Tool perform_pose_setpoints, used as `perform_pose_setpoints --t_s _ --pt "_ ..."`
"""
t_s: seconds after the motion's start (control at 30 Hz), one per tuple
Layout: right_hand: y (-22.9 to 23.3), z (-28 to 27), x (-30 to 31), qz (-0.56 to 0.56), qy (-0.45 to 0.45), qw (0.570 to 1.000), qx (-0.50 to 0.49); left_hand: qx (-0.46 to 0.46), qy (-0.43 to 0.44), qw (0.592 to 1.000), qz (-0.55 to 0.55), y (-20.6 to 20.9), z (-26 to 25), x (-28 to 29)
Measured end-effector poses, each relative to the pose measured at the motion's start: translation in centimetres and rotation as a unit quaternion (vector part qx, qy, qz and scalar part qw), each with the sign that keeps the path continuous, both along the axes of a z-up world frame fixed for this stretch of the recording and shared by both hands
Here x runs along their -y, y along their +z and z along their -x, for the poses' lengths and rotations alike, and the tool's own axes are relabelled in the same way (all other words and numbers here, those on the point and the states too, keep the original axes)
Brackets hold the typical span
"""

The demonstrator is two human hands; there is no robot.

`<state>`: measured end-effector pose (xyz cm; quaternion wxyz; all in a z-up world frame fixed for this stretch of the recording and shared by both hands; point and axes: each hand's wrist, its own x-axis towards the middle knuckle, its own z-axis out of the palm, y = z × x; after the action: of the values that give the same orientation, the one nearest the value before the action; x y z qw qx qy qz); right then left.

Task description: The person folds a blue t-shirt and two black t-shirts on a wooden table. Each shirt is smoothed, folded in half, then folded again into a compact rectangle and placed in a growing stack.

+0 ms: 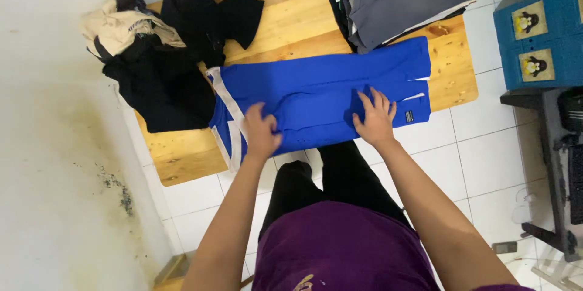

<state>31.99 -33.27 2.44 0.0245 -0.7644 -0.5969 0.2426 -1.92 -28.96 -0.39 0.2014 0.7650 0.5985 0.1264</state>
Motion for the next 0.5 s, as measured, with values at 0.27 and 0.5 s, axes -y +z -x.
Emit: perform_pose_setpoints --t_s 0.27,0.5 --pt "-2.0 -2.2 2.3 0.029 0.040 0.999 0.018 0.037 -0.071 0.982 0.169 2.2 -2.5 4.7" --pt "-3.9 -6.7 0.8 0.067 0.049 0.986 -0.146 -0.032 -0.031 0.976 0.211 2.8 -8.0 6.2"
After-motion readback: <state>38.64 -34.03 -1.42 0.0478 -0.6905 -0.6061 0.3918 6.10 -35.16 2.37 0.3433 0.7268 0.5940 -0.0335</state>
